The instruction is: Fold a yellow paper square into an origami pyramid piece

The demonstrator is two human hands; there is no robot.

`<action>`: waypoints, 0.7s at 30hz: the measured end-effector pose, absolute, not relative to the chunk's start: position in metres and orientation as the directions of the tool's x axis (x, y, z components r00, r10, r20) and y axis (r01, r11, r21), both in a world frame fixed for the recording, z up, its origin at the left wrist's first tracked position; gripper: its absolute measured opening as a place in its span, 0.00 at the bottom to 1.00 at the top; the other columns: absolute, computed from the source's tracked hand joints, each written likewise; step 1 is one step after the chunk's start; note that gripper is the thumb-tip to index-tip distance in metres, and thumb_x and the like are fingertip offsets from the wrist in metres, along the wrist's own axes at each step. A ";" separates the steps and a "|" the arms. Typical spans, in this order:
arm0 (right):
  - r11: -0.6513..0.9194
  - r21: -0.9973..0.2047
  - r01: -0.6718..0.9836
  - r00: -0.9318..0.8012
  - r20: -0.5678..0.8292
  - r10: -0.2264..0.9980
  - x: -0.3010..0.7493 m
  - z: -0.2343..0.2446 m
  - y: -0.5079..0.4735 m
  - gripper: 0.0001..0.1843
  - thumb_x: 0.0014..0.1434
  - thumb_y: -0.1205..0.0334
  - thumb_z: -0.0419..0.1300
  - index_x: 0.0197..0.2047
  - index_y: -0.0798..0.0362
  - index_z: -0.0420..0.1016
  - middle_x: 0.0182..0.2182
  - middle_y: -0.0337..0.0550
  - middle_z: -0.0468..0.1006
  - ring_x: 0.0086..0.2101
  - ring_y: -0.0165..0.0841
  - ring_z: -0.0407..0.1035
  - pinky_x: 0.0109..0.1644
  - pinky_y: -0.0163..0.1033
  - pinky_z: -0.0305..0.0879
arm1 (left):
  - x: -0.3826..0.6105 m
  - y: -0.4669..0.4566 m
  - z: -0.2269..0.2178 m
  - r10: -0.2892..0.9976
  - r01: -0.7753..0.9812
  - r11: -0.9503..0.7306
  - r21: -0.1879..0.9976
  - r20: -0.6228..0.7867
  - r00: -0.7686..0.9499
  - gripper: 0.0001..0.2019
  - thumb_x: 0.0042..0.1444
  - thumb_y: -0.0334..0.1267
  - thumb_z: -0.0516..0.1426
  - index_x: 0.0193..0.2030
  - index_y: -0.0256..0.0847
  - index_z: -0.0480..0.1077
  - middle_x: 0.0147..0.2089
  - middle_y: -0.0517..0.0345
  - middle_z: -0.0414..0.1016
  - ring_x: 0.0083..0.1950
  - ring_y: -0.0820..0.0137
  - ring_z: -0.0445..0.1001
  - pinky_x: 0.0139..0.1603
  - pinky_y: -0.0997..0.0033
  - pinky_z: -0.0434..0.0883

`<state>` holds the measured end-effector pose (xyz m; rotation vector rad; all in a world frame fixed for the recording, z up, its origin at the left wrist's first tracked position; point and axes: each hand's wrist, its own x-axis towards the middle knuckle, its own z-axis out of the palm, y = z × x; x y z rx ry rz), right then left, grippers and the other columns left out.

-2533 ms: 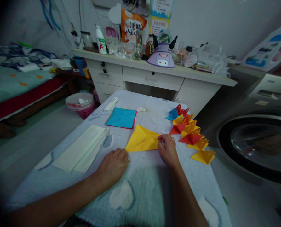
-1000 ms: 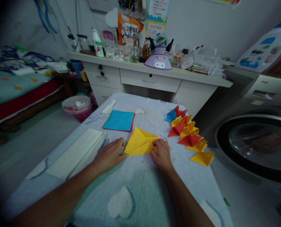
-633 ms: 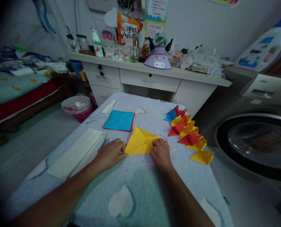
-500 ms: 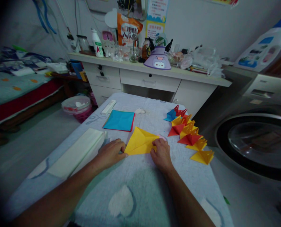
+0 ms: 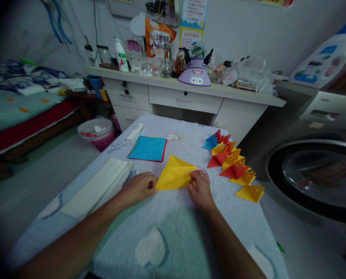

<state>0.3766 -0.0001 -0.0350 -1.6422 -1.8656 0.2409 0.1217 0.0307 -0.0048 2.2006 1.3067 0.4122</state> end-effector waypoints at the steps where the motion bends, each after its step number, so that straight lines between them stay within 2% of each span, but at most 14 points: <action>1: 0.209 -0.537 0.817 -0.018 0.339 0.941 0.377 -0.035 -0.001 0.11 0.48 0.69 0.53 0.37 0.52 0.69 0.39 0.47 0.72 0.43 0.41 0.64 0.50 0.47 0.61 | 0.122 0.031 -0.003 0.881 0.705 -0.367 0.607 -0.018 0.473 0.04 0.46 0.29 0.55 0.25 0.40 0.64 0.28 0.62 0.68 0.31 0.72 0.67 0.32 0.73 0.56; 5: 0.231 -0.562 0.794 -0.026 0.348 0.937 0.376 -0.032 -0.002 0.12 0.47 0.69 0.53 0.36 0.52 0.69 0.40 0.46 0.72 0.44 0.41 0.64 0.52 0.48 0.60 | 0.125 0.031 0.001 0.908 0.642 -0.281 0.713 -0.020 0.419 0.03 0.48 0.29 0.53 0.28 0.41 0.65 0.27 0.64 0.69 0.29 0.72 0.67 0.29 0.74 0.55; 9: 0.270 -0.579 0.769 -0.043 0.375 0.926 0.375 -0.031 -0.004 0.09 0.49 0.68 0.54 0.36 0.51 0.69 0.41 0.46 0.71 0.46 0.41 0.64 0.53 0.50 0.61 | 0.127 0.031 0.001 0.928 0.531 -0.253 0.809 0.048 0.370 0.08 0.52 0.31 0.53 0.39 0.42 0.66 0.28 0.65 0.70 0.30 0.72 0.69 0.30 0.75 0.58; 15: 0.318 -0.576 0.753 -0.085 0.394 0.915 0.375 -0.034 -0.006 0.14 0.52 0.63 0.58 0.44 0.51 0.69 0.45 0.48 0.70 0.50 0.44 0.62 0.56 0.53 0.59 | 0.130 0.030 -0.001 0.938 0.479 -0.269 0.835 0.116 0.325 0.12 0.57 0.32 0.50 0.48 0.43 0.64 0.29 0.65 0.68 0.31 0.72 0.68 0.32 0.75 0.60; 21: 0.339 -0.553 0.761 -0.101 0.415 0.904 0.374 -0.033 -0.005 0.08 0.53 0.65 0.58 0.38 0.51 0.69 0.44 0.47 0.69 0.49 0.43 0.62 0.54 0.51 0.59 | 0.131 0.030 -0.005 0.944 0.364 -0.273 0.890 0.177 0.277 0.14 0.58 0.34 0.51 0.51 0.42 0.64 0.32 0.64 0.69 0.34 0.72 0.70 0.34 0.75 0.64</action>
